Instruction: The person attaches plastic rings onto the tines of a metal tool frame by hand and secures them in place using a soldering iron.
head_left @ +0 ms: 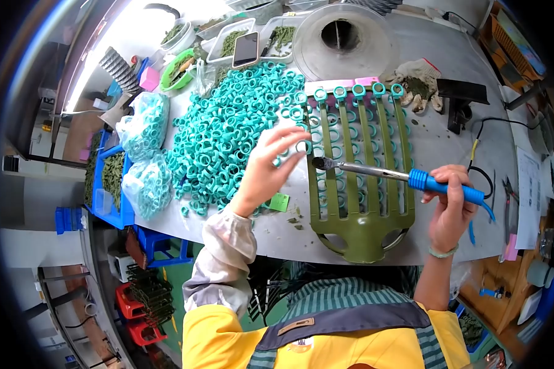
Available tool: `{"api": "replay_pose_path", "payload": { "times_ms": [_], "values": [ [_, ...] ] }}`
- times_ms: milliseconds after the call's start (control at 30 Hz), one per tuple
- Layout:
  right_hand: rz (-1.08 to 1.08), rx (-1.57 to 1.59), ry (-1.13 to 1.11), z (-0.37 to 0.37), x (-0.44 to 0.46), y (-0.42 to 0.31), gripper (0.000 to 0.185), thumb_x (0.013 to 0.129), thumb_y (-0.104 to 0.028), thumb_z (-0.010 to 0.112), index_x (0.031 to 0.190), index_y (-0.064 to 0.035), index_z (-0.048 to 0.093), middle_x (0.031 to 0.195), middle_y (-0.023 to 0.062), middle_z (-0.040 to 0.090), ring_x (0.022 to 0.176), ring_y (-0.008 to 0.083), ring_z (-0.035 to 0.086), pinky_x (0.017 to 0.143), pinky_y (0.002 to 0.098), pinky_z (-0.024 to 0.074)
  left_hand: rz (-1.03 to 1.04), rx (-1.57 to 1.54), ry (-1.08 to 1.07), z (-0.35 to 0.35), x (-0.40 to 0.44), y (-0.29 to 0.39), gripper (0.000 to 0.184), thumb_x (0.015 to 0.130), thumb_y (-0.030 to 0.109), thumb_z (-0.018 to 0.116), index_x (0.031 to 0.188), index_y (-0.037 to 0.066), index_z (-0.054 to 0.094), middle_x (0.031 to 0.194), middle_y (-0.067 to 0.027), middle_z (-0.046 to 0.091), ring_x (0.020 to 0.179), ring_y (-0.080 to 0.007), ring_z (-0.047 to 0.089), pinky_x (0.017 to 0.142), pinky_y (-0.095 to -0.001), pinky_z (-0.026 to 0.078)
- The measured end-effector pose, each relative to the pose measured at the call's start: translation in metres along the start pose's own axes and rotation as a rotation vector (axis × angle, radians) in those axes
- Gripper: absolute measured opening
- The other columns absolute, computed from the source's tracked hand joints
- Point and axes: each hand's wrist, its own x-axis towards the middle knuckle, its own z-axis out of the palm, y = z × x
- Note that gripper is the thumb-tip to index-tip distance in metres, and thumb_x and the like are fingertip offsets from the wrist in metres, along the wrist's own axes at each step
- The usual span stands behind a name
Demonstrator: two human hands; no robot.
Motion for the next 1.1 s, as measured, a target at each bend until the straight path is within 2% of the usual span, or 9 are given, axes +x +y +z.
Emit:
{"api": "replay_pose_path", "payload": {
  "times_ms": [100, 167, 233, 300, 433, 500, 567, 967, 1100],
  "values": [
    [0.003, 0.012, 0.014, -0.002, -0.001, -0.005, 0.024, 0.100, -0.012, 0.053, 0.088, 0.0050, 0.064, 0.095, 0.0147, 0.063, 0.067, 0.0154, 0.061, 0.050, 0.0250, 0.0515, -0.271, -0.059, 0.079, -0.014, -0.013, -0.024, 0.015, 0.091, 0.004, 0.068, 0.105, 0.005, 0.070, 0.104, -0.0056, 0.060, 0.093, -0.0158, 0.061, 0.077, -0.0260, 0.051],
    [-0.002, 0.003, 0.015, -0.002, -0.002, -0.007, 0.024, 0.099, -0.012, 0.053, 0.087, 0.0045, 0.064, 0.094, 0.0148, 0.063, 0.067, 0.0158, 0.061, 0.048, 0.0248, 0.0509, -0.333, 0.271, -0.215, -0.018, -0.027, -0.033, 0.019, 0.088, 0.011, 0.073, 0.106, 0.004, 0.068, 0.102, -0.0086, 0.062, 0.089, -0.0182, 0.062, 0.073, -0.0300, 0.052],
    [-0.009, -0.001, 0.009, -0.002, -0.003, -0.008, 0.024, 0.099, -0.012, 0.053, 0.087, 0.0042, 0.064, 0.094, 0.0146, 0.063, 0.068, 0.0160, 0.061, 0.048, 0.0247, 0.0509, -0.172, 0.441, -0.194, -0.002, -0.051, -0.034, 0.032, 0.086, 0.021, 0.076, 0.109, 0.005, 0.061, 0.097, -0.0135, 0.059, 0.079, -0.0315, 0.061, 0.072, -0.0413, 0.051],
    [-0.008, 0.008, 0.003, 0.000, -0.003, -0.010, 0.023, 0.099, -0.012, 0.053, 0.087, 0.0039, 0.064, 0.094, 0.0144, 0.063, 0.071, 0.0162, 0.062, 0.048, 0.0247, 0.0512, -0.204, 0.504, -0.149, 0.015, -0.061, -0.036, 0.033, 0.086, 0.021, 0.076, 0.109, 0.005, 0.059, 0.098, -0.0148, 0.057, 0.077, -0.0349, 0.059, 0.070, -0.0429, 0.051],
    [0.005, 0.017, -0.009, 0.003, -0.005, -0.015, 0.023, 0.099, -0.012, 0.053, 0.087, 0.0036, 0.065, 0.094, 0.0139, 0.063, 0.075, 0.0167, 0.063, 0.048, 0.0248, 0.0518, -0.344, 0.269, -0.181, 0.005, -0.057, -0.034, 0.026, 0.087, 0.012, 0.072, 0.112, 0.004, 0.065, 0.101, -0.0121, 0.058, 0.077, -0.0263, 0.063, 0.068, -0.0355, 0.053],
    [0.002, 0.005, -0.008, 0.002, -0.006, -0.015, 0.023, 0.099, -0.012, 0.054, 0.087, 0.0037, 0.065, 0.094, 0.0138, 0.063, 0.075, 0.0168, 0.063, 0.048, 0.0250, 0.0519, -0.399, -0.021, -0.093, -0.001, -0.055, -0.039, 0.017, 0.090, 0.006, 0.071, 0.106, 0.003, 0.067, 0.102, -0.0057, 0.062, 0.078, -0.0128, 0.066, 0.067, -0.0235, 0.053],
    [0.000, -0.004, -0.007, 0.001, -0.006, -0.015, 0.023, 0.100, -0.012, 0.054, 0.087, 0.0037, 0.065, 0.095, 0.0137, 0.063, 0.075, 0.0168, 0.064, 0.049, 0.0252, 0.0521, -0.664, -0.215, -0.105, -0.013, -0.053, -0.034, 0.015, 0.089, 0.006, 0.074, 0.102, 0.003, 0.066, 0.099, -0.0020, 0.066, 0.078, -0.0076, 0.065, 0.065, -0.0215, 0.053],
    [-0.024, -0.029, -0.031, -0.004, -0.009, -0.007, 0.023, 0.100, -0.013, 0.054, 0.089, 0.0040, 0.066, 0.097, 0.0139, 0.063, 0.075, 0.0173, 0.065, 0.050, 0.0258, 0.0548, -0.369, -0.426, -0.099, -0.008, -0.043, 0.013, 0.032, 0.092, 0.001, 0.069, 0.124, 0.008, 0.070, 0.123, -0.0008, 0.053, 0.102, -0.0055, 0.059, 0.081, -0.0237, 0.055],
    [-0.018, -0.009, -0.044, -0.002, -0.011, 0.001, 0.023, 0.100, -0.012, 0.055, 0.090, 0.0047, 0.066, 0.098, 0.0141, 0.063, 0.072, 0.0166, 0.065, 0.052, 0.0262, 0.0563, 0.013, 0.105, -0.059, 0.003, -0.035, 0.012, 0.033, 0.086, 0.002, 0.073, 0.119, 0.007, 0.071, 0.117, -0.0065, 0.064, 0.107, -0.0220, 0.063, 0.091, -0.0347, 0.052]
  ]
}}
